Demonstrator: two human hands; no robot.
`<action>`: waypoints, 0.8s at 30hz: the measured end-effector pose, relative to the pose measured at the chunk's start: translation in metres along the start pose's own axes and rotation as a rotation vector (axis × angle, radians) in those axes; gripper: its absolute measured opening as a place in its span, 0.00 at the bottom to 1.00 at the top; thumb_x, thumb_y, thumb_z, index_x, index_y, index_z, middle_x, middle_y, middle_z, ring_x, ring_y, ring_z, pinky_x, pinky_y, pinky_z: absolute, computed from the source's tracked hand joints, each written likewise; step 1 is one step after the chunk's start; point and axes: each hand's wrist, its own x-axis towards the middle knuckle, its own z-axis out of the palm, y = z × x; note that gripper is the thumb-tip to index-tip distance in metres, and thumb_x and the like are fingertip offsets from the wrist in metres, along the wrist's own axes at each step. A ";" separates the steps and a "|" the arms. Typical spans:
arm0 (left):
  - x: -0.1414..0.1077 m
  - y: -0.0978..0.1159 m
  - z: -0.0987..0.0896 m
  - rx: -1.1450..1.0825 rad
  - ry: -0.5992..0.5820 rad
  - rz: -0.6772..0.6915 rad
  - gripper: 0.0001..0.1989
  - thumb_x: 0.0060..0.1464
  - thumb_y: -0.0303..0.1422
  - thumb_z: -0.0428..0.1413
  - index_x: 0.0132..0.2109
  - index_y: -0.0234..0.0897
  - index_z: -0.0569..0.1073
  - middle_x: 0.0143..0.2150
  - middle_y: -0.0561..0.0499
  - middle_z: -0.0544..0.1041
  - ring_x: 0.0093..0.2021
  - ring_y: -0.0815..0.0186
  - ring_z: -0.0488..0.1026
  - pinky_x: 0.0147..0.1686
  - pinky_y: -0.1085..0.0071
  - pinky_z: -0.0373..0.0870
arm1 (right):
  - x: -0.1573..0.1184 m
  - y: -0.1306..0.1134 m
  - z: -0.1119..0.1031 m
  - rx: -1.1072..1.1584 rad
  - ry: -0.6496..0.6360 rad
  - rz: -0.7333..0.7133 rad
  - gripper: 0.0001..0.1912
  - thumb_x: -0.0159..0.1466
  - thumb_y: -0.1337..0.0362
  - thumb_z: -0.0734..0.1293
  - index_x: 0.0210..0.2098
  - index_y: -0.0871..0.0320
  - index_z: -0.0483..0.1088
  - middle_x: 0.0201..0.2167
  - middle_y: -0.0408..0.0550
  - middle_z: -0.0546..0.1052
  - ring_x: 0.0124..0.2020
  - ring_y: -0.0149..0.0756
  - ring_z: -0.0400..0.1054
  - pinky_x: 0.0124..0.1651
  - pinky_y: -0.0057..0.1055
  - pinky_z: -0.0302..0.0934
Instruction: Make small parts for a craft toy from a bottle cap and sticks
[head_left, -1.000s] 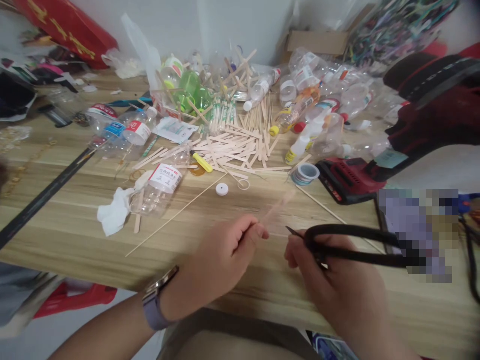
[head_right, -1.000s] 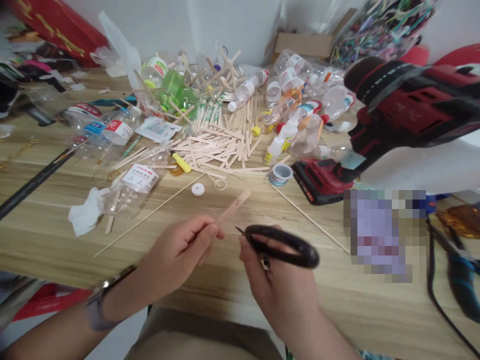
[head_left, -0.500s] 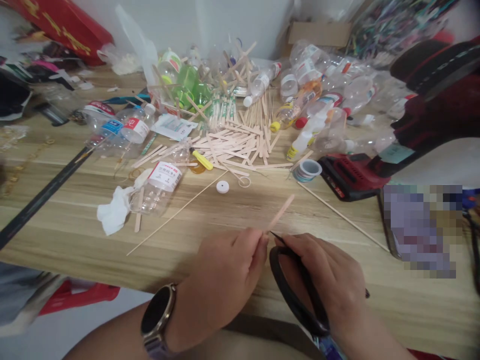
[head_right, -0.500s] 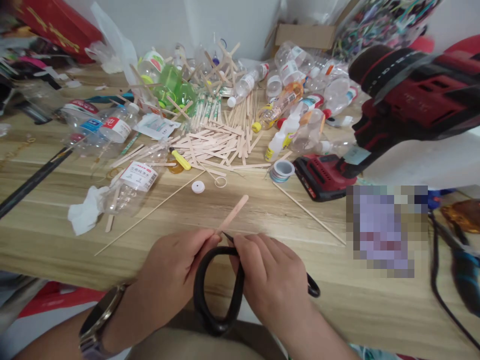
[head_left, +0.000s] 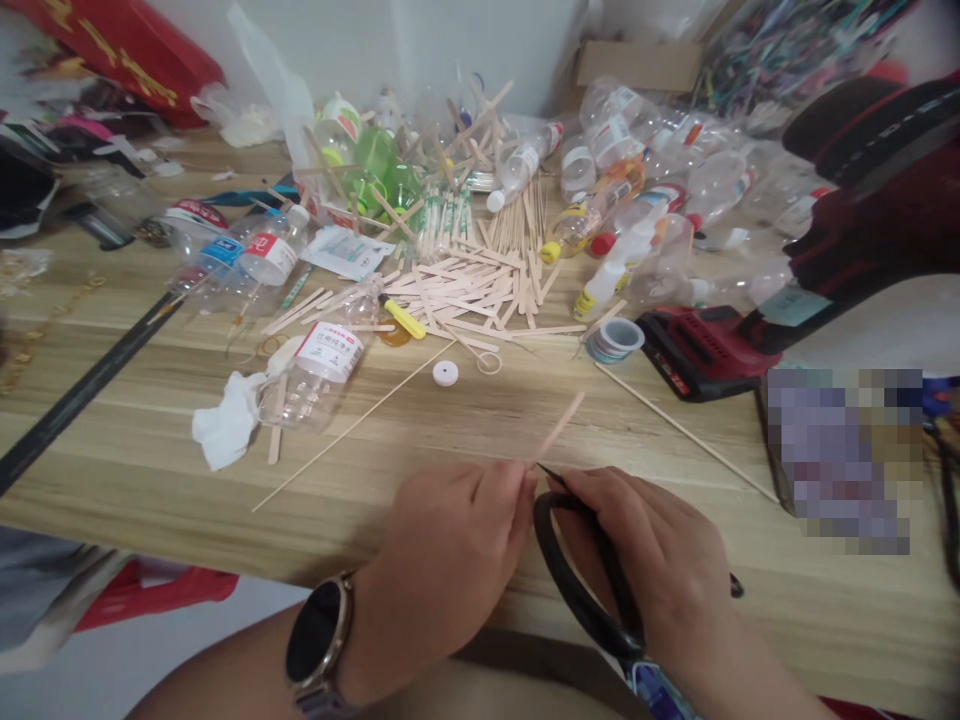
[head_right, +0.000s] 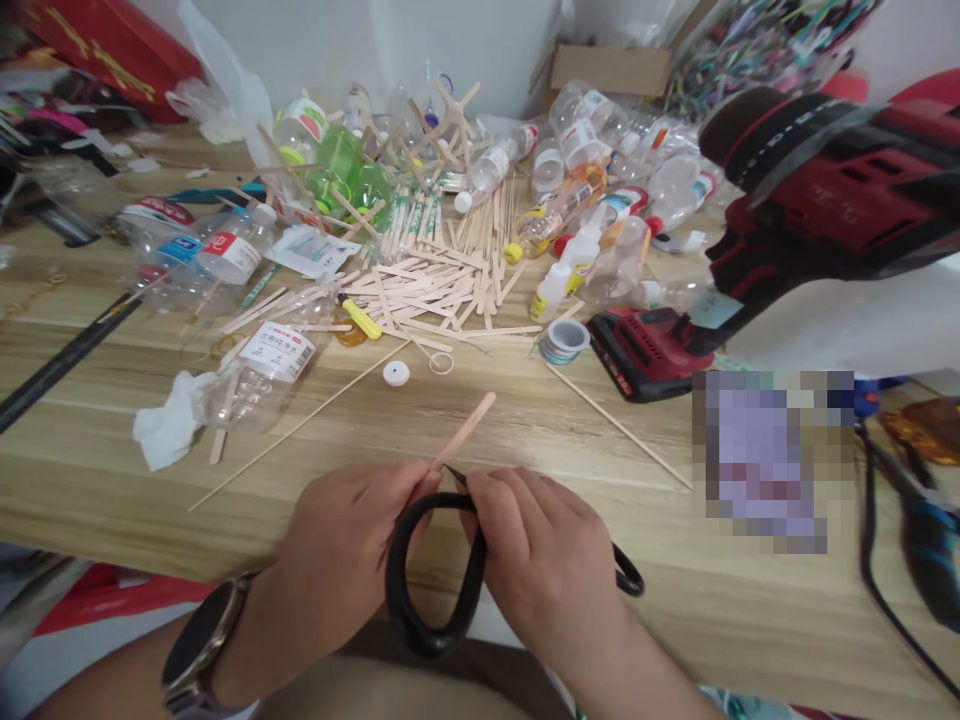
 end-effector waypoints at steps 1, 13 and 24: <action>0.000 -0.001 0.000 0.008 -0.006 -0.001 0.14 0.66 0.30 0.43 0.33 0.37 0.67 0.26 0.47 0.76 0.25 0.62 0.73 0.26 0.67 0.62 | 0.000 0.000 0.000 0.000 -0.003 -0.005 0.07 0.67 0.73 0.57 0.43 0.57 0.61 0.27 0.49 0.77 0.24 0.38 0.73 0.26 0.31 0.64; -0.008 -0.004 0.005 0.021 0.020 0.091 0.04 0.60 0.25 0.50 0.38 0.35 0.70 0.30 0.48 0.77 0.29 0.59 0.74 0.30 0.64 0.69 | 0.001 0.003 0.000 -0.109 0.000 -0.099 0.06 0.68 0.74 0.56 0.40 0.61 0.63 0.25 0.48 0.76 0.23 0.35 0.71 0.26 0.30 0.62; -0.008 0.000 0.006 -0.003 0.106 0.148 0.10 0.64 0.28 0.46 0.34 0.35 0.68 0.27 0.50 0.75 0.25 0.62 0.74 0.25 0.67 0.68 | 0.003 0.009 -0.005 -0.198 -0.012 -0.209 0.11 0.68 0.77 0.54 0.37 0.63 0.66 0.24 0.49 0.76 0.23 0.35 0.70 0.26 0.32 0.60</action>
